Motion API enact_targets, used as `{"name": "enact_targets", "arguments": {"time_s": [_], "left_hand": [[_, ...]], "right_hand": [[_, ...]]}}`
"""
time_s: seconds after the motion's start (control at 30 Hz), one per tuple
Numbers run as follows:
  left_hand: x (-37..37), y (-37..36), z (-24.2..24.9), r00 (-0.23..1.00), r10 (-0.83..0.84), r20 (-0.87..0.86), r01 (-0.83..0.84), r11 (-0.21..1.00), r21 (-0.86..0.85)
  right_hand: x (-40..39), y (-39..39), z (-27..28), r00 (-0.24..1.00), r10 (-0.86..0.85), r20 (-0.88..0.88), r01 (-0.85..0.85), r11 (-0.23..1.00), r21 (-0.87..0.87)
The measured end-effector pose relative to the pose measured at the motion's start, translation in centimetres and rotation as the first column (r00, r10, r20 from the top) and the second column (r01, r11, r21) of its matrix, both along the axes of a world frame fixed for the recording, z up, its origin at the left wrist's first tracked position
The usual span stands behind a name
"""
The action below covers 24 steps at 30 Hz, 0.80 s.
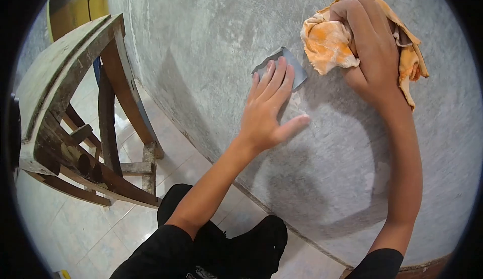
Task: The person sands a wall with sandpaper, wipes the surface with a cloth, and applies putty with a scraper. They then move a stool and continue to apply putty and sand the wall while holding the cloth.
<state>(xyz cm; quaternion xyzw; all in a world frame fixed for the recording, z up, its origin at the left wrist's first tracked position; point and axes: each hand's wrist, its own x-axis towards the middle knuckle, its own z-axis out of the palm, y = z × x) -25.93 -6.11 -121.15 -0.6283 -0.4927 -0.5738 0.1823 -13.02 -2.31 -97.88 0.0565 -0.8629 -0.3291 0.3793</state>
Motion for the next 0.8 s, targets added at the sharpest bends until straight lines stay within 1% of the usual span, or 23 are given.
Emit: {"name": "enact_targets", "arguments": {"time_s": [0.07,0.13,0.17,0.2,0.23,0.3,0.33,0.37,0.4,0.43,0.47,0.5,0.53,0.57,0.6,0.67,0.7,0.73,0.77,0.8], "left_hand": [[1.3,0.0,0.0,0.996,0.006,0.085,-0.008,1.000,0.019],[3.2,-0.6,-3.6,0.998,-0.003,0.058,0.002,1.000,0.022],[4.0,-1.2,-5.4,0.997,-0.075,-0.012,0.074,0.996,-0.051],[4.2,-1.7,-6.3,0.986,-0.147,-0.074,0.136,0.982,-0.129],[3.2,-1.7,-5.7,0.987,-0.141,-0.077,0.130,0.983,-0.126],[0.1,-0.4,-3.5,0.966,0.011,-0.258,-0.028,0.998,-0.064],[-0.9,0.4,-2.2,0.967,0.013,-0.256,-0.030,0.998,-0.062],[-1.8,1.1,-0.9,0.987,0.129,-0.092,-0.131,0.991,-0.014],[-2.1,1.5,0.1,0.969,0.236,0.075,-0.239,0.971,0.020],[-0.4,1.2,0.2,0.974,0.165,0.154,-0.181,0.978,0.101],[1.2,0.5,-0.7,0.977,0.156,0.146,-0.172,0.980,0.100],[2.6,-0.3,-2.2,0.999,0.046,0.014,-0.047,0.997,0.059],[3.3,-0.8,-3.1,0.991,-0.070,-0.111,0.071,0.997,0.000],[2.7,-0.9,-3.9,0.978,-0.072,-0.195,0.067,0.997,-0.031],[1.3,-0.7,-3.6,0.977,-0.076,-0.201,0.071,0.997,-0.033],[-1.3,0.4,-2.3,0.975,0.199,-0.102,-0.201,0.979,-0.013],[0.1,0.2,-1.8,0.986,0.165,-0.011,-0.164,0.986,0.033],[1.4,-0.4,-2.2,0.988,0.155,-0.013,-0.155,0.988,0.028],[2.8,-1.2,-3.0,0.988,-0.016,-0.151,0.013,1.000,-0.023],[3.7,-1.8,-3.5,0.944,-0.188,-0.270,0.170,0.981,-0.090]], "right_hand": [[0.1,0.0,0.0,1.000,-0.002,0.014,0.002,1.000,-0.017],[0.3,0.0,-0.1,1.000,-0.018,-0.001,0.018,1.000,-0.024],[0.3,-0.1,0.0,1.000,-0.030,-0.009,0.030,0.999,-0.023],[0.3,-0.1,-0.1,1.000,-0.029,-0.012,0.029,0.999,-0.018],[0.3,-0.1,-0.3,0.999,-0.035,-0.031,0.035,0.999,-0.008],[0.0,0.1,-0.4,0.998,-0.025,-0.055,0.025,1.000,0.008],[0.0,0.2,-0.5,0.998,-0.022,-0.054,0.023,1.000,0.009],[0.0,0.3,-0.6,0.999,-0.018,-0.051,0.019,1.000,0.021],[0.0,0.5,-0.5,0.998,-0.013,-0.053,0.015,0.999,0.036],[-0.1,0.8,-0.4,0.999,0.001,-0.045,0.001,0.999,0.042],[0.0,0.6,-0.3,0.999,-0.008,-0.053,0.010,0.999,0.040],[-0.1,0.1,-0.2,0.999,-0.035,-0.039,0.037,0.998,0.043],[0.0,-0.1,-0.4,0.998,-0.060,-0.024,0.061,0.997,0.043],[0.1,0.1,-0.4,0.998,-0.054,-0.031,0.056,0.997,0.046],[0.2,0.2,-0.6,0.998,-0.058,-0.037,0.060,0.997,0.044],[0.0,0.3,-0.6,0.997,-0.047,-0.055,0.050,0.997,0.053],[0.0,0.2,-0.6,0.997,-0.054,-0.055,0.057,0.997,0.049],[-0.1,0.0,-0.5,0.997,-0.046,-0.060,0.049,0.997,0.052],[-0.1,-0.1,-0.6,0.997,-0.040,-0.060,0.043,0.998,0.051],[-0.1,0.4,-0.5,0.998,-0.048,-0.051,0.051,0.998,0.044]]}}
